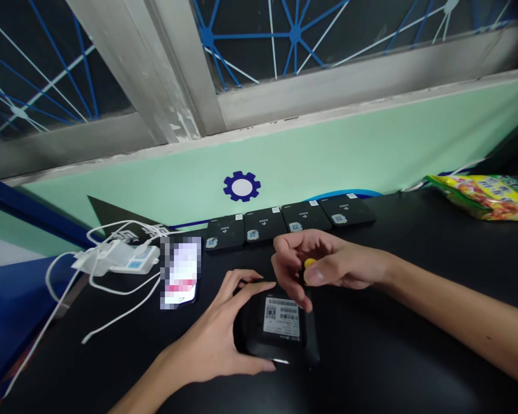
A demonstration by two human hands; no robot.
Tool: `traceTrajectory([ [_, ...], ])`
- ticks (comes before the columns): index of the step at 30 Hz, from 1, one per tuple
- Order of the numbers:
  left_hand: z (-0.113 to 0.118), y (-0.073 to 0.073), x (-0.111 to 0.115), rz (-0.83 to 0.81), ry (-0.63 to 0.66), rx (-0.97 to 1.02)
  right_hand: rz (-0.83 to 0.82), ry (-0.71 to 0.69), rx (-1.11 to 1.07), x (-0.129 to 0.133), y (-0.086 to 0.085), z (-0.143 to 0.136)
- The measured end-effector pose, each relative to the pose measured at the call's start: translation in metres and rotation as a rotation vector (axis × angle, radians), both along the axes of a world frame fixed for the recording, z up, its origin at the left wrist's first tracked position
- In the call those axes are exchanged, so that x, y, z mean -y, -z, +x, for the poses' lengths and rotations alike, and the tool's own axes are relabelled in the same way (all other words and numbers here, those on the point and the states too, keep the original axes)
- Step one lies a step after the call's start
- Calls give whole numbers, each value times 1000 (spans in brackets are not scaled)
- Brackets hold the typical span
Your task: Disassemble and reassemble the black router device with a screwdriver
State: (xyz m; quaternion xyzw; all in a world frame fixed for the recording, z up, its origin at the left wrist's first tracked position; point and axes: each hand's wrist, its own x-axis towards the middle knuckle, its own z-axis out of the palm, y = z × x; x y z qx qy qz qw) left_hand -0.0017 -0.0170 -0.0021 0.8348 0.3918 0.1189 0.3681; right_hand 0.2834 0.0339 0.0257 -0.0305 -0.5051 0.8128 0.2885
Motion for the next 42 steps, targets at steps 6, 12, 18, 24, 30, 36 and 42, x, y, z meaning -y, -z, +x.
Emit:
traceTrajectory([
  [6,-1,3,-1,34,16,12,-21,14,11,2,-3,0],
  [12,-1,1,-1,-8,-6,2,41,-30,7,-3,-6,3],
  [18,-1,0,0,4,-4,5,22,17,17,-3,-3,3],
  [24,2,-4,0,16,-2,-7,25,66,-5,-2,1,2],
  [30,1,-1,-1,14,5,-2,24,52,-9,-2,0,1],
  [36,-2,3,-1,33,15,8,25,35,-8,0,-2,0],
  [42,0,0,0,-1,3,-27,70,32,17,-4,-5,4],
])
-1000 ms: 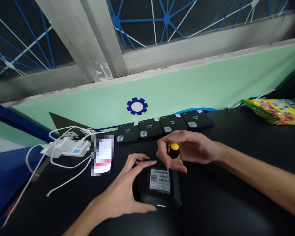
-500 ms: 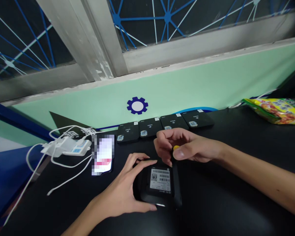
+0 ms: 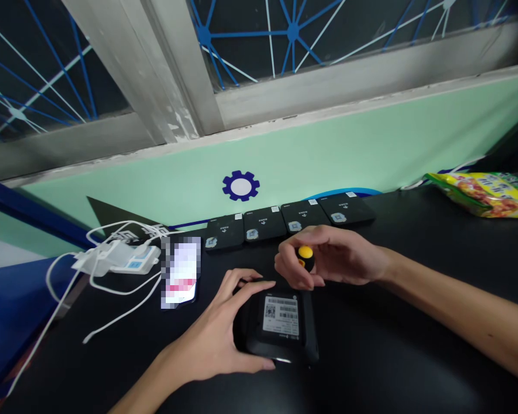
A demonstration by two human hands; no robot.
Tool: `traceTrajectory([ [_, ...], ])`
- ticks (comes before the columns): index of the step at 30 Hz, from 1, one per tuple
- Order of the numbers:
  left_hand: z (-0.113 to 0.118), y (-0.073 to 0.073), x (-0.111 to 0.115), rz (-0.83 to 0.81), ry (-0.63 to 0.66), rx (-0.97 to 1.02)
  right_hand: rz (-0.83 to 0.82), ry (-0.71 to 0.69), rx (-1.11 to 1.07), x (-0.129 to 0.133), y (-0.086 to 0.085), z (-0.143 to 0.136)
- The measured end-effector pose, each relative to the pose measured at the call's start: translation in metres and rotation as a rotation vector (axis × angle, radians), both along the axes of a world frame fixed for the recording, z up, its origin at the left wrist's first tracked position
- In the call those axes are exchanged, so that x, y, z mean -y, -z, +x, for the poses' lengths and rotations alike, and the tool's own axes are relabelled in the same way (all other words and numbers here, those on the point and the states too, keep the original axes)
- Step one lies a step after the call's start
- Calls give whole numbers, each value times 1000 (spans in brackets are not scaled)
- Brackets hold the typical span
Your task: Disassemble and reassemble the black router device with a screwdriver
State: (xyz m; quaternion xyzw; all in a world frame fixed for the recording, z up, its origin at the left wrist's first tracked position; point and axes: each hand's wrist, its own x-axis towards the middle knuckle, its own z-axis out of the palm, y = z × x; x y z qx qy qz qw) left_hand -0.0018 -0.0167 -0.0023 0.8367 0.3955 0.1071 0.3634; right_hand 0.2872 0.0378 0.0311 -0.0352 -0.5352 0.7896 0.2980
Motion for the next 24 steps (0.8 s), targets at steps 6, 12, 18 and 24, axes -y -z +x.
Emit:
traceTrajectory([
  [6,1,-3,0,2,-10,15,-48,11,10,0,4,-1],
  [12,0,-2,-1,23,8,38,-69,-6,-12,2,4,-2],
  [18,0,0,-1,29,14,23,-64,-19,-22,2,3,-3],
  [24,-1,1,1,25,6,1,-3,26,-3,-2,5,-1],
])
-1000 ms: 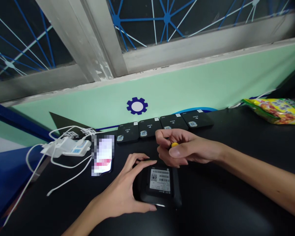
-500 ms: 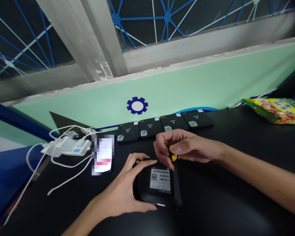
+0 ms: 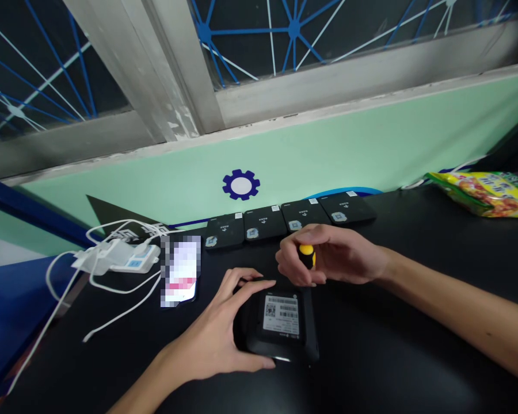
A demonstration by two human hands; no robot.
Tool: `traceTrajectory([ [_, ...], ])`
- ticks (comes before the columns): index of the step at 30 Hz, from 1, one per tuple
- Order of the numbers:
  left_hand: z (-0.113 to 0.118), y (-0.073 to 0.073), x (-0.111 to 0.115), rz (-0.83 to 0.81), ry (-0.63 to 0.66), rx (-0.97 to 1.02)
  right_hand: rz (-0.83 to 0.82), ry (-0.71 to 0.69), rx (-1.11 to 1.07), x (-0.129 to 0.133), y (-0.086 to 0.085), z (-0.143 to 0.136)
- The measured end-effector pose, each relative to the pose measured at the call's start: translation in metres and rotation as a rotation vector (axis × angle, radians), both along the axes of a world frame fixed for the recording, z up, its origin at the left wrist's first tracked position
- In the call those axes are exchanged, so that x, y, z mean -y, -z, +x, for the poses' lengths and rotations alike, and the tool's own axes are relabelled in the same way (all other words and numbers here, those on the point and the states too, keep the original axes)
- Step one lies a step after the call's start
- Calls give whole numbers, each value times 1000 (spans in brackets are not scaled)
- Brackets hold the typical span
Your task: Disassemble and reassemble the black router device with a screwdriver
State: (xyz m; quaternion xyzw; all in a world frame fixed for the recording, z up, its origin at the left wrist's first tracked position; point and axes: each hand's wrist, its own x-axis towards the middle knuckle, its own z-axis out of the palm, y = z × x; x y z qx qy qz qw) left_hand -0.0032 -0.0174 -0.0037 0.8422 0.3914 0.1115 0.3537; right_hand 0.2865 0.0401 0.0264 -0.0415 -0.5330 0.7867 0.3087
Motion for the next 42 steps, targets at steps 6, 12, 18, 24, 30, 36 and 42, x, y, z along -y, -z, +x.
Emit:
traceTrajectory([
  [6,1,-1,0,1,1,0,-81,-19,-36,0,4,-1],
  [12,-1,0,-1,7,2,3,-106,-26,-50,2,3,-3],
  [18,0,1,-1,22,3,13,-100,-52,-51,4,0,-3],
  [24,1,0,-1,13,6,5,-66,-46,-14,3,0,0],
  [30,1,-1,0,2,1,0,-79,-34,-21,2,3,0],
  [36,0,-1,-1,4,2,29,-71,-15,-34,4,3,-3],
  [42,0,0,-2,0,3,29,-62,-58,-26,4,1,-2],
])
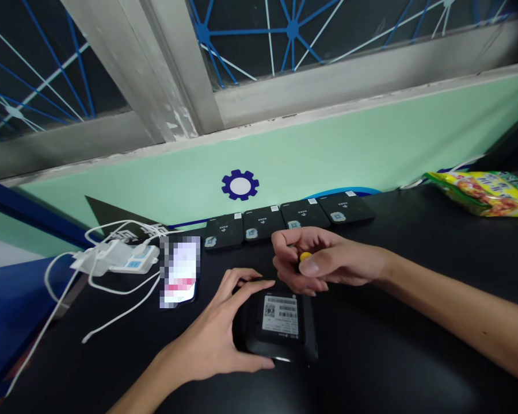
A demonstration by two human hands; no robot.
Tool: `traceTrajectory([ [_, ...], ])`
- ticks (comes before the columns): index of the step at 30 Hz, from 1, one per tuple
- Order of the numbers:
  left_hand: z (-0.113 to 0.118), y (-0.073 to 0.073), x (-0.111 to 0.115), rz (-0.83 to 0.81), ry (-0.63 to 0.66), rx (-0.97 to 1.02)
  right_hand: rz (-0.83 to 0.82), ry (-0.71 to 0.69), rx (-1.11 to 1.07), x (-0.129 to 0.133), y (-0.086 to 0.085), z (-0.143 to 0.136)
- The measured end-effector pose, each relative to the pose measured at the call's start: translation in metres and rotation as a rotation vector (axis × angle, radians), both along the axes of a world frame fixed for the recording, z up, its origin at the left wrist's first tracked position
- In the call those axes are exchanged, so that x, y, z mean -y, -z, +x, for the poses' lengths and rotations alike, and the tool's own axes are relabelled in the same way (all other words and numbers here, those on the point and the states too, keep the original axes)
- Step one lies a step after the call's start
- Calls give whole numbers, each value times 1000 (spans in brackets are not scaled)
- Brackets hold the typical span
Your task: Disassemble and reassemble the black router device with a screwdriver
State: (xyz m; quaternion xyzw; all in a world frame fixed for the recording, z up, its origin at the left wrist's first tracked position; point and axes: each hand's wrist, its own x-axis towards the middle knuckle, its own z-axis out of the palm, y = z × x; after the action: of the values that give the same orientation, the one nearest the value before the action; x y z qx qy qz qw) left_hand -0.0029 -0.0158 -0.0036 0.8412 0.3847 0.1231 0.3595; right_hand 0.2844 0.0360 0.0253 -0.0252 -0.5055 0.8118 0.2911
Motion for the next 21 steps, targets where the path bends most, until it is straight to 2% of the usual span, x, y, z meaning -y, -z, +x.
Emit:
traceTrajectory([
  [14,2,-4,0,6,-1,-17,-8,13,2,-2,4,0],
  [21,2,-3,1,-1,-1,-17,-2,-29,-11,-3,4,-1],
])
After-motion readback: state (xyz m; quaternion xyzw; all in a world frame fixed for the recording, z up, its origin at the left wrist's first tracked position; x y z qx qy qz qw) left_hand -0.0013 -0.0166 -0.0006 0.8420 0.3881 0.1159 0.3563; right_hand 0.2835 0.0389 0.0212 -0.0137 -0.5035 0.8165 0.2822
